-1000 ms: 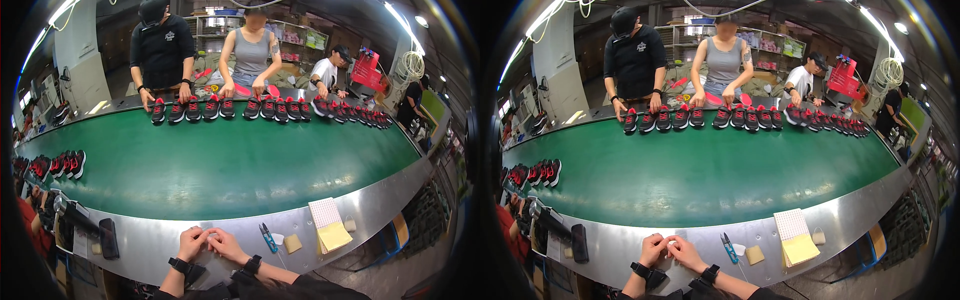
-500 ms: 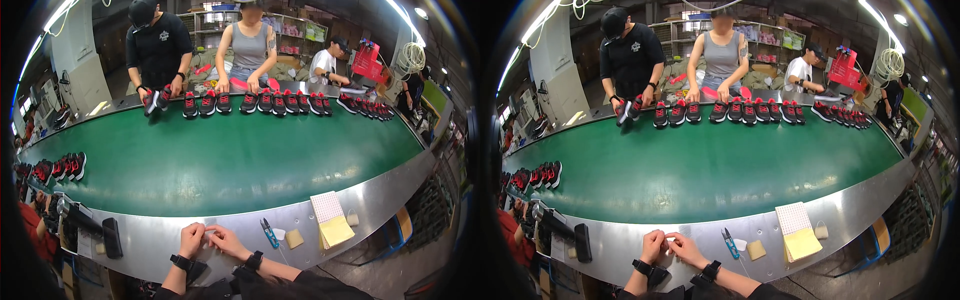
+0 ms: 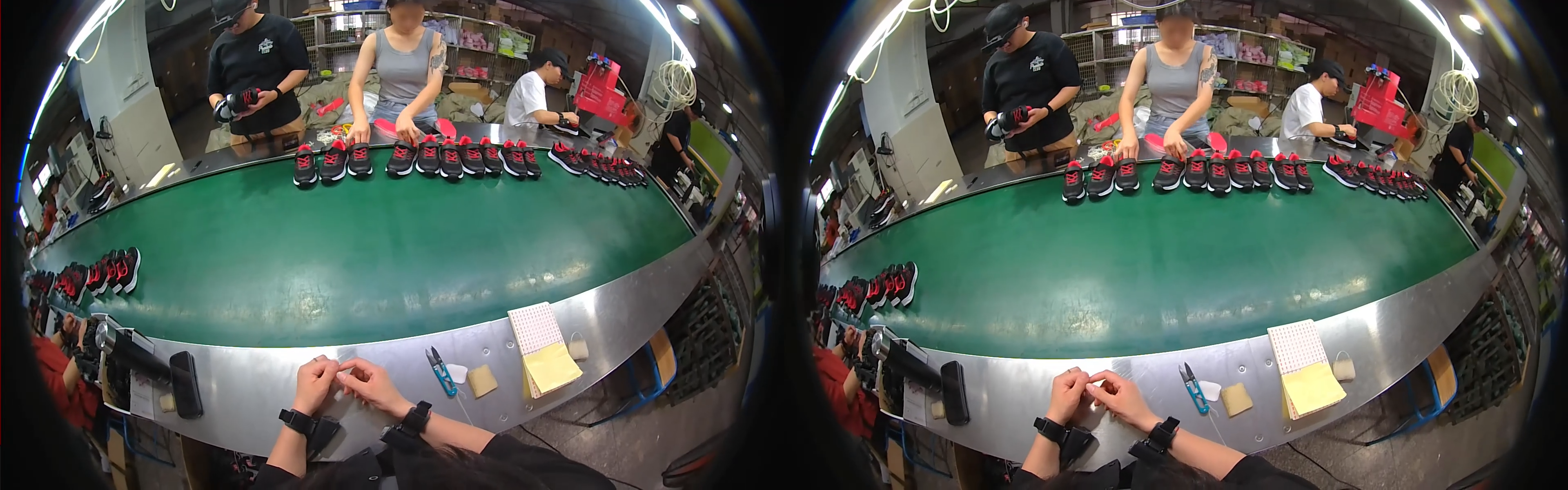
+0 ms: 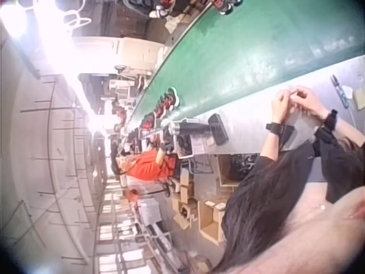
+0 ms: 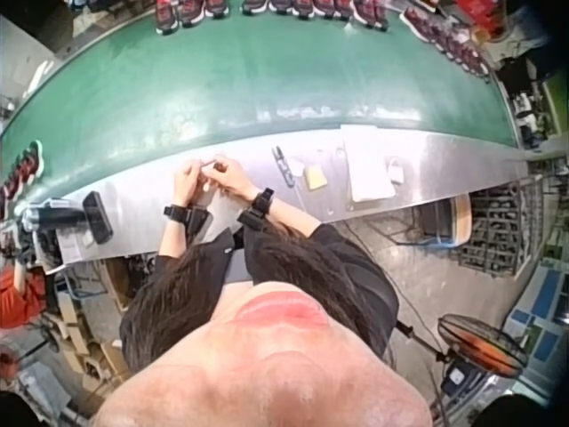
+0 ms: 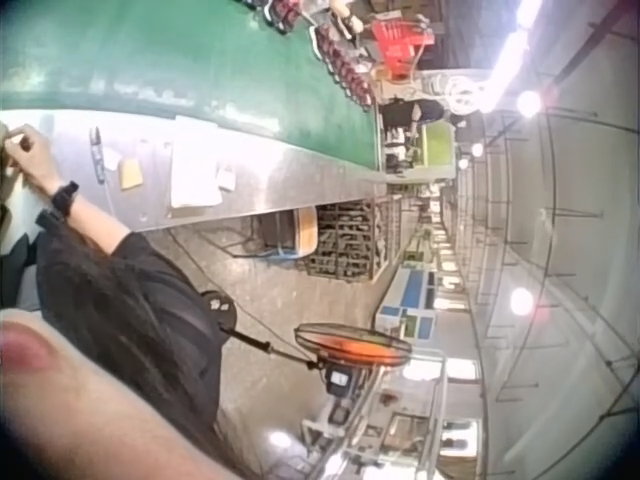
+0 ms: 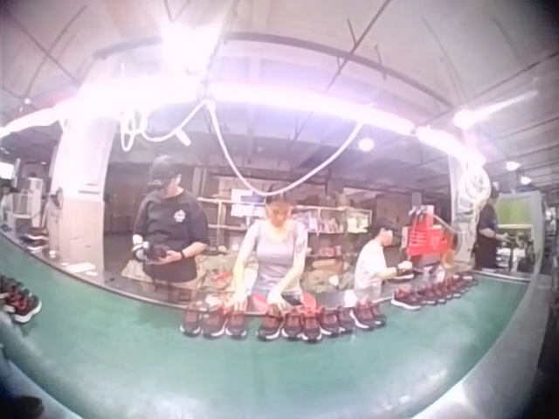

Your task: Inspecting and organizing shoes on a conveyor belt in a shoe factory.

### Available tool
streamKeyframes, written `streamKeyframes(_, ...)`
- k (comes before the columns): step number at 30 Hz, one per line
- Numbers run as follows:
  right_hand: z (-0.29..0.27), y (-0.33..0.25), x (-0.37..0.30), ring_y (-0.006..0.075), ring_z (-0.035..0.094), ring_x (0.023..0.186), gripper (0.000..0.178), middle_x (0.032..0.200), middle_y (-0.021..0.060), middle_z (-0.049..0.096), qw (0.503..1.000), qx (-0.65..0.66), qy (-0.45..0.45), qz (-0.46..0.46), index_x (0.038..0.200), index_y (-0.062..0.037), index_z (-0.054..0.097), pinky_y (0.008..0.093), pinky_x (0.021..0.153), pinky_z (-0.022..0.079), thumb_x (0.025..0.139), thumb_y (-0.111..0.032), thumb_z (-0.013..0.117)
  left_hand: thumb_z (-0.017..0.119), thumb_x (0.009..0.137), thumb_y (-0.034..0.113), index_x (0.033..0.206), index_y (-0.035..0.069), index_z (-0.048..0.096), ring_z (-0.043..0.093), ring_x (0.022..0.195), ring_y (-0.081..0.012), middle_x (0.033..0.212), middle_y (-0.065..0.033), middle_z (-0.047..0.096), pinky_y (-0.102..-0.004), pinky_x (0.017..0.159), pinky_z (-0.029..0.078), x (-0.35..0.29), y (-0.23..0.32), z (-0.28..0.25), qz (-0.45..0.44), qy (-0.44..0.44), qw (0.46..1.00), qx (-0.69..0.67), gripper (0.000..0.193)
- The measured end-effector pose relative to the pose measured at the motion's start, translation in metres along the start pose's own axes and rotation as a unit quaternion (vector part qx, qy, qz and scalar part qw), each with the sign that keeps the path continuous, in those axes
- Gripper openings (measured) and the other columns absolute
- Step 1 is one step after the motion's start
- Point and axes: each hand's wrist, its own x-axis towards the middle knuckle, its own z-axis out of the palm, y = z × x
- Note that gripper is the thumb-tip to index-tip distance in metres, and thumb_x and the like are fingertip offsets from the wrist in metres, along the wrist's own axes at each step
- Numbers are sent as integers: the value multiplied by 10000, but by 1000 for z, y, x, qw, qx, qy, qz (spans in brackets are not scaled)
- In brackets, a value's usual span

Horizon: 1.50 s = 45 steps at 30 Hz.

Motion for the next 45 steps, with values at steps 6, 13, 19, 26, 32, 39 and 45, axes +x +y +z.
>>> streamKeyframes(6, -1, 6, 0, 41, 488, 593, 340, 705, -7, 599, 988, -140, -58, 9, 1047, -92, 524, 205, 513, 371, 843, -326, 661, 618, 813, 214, 627, -5, 570, 477, 567, -164, 590, -60, 509, -291, 532, 377, 2, -11, -2, 43, -28, 998, 27, 291)
streamKeyframes(13, -6, 7, 1, 146, 560, 636, 419, 720, 65, 637, 951, -301, -76, -11, 871, -25, 638, 304, 604, 444, 834, -443, 626, 643, 720, 297, 576, 26, 544, 480, 560, -252, 575, -91, 497, -356, 502, 375, 5, -7, 11, 120, -48, 979, 157, 322)
streamKeyframes(19, -8, 14, 2, 152, 577, 622, 432, 655, 55, 630, 960, -267, -82, -14, 821, -35, 654, 296, 598, 444, 873, -454, 562, 668, 701, 259, 541, 45, 539, 488, 557, -242, 566, -79, 505, -353, 504, 386, 6, -7, 12, 117, -38, 975, 186, 296)
streamKeyframes(26, -10, -3, -1, 133, 562, 561, 489, 594, 21, 608, 955, -278, -92, 35, 689, -61, 660, 275, 537, 420, 886, -486, 521, 655, 751, 107, 563, 11, 549, 475, 565, -160, 568, -57, 488, -309, 520, 383, 2, 3, 16, 25, -21, 996, 82, 236)
streamKeyframes(32, -19, -5, -3, 118, 539, 533, 477, 570, 17, 589, 942, -321, -101, 14, 660, -64, 649, 275, 523, 408, 899, -454, 514, 706, 749, 246, 549, 52, 609, 464, 511, -180, 532, -48, 472, -321, 475, 356, 3, -3, 23, 55, -26, 994, 87, 295)
streamKeyframes(39, -21, -1, -3, 121, 553, 545, 456, 593, 23, 603, 942, -321, -100, 15, 686, -58, 645, 271, 533, 419, 908, -433, 510, 694, 778, 276, 604, 89, 677, 485, 549, -161, 527, -25, 504, -307, 526, 392, 0, 2, 26, 65, -18, 994, 83, 256)
streamKeyframes(45, -23, -3, -4, 113, 577, 564, 412, 652, 15, 635, 947, -309, -89, 1, 838, -56, 630, 253, 537, 440, 918, -437, 497, 659, 818, 157, 637, 44, 692, 453, 580, -131, 521, -26, 513, -295, 550, 398, 1, 4, 31, 36, -22, 996, 83, 215)
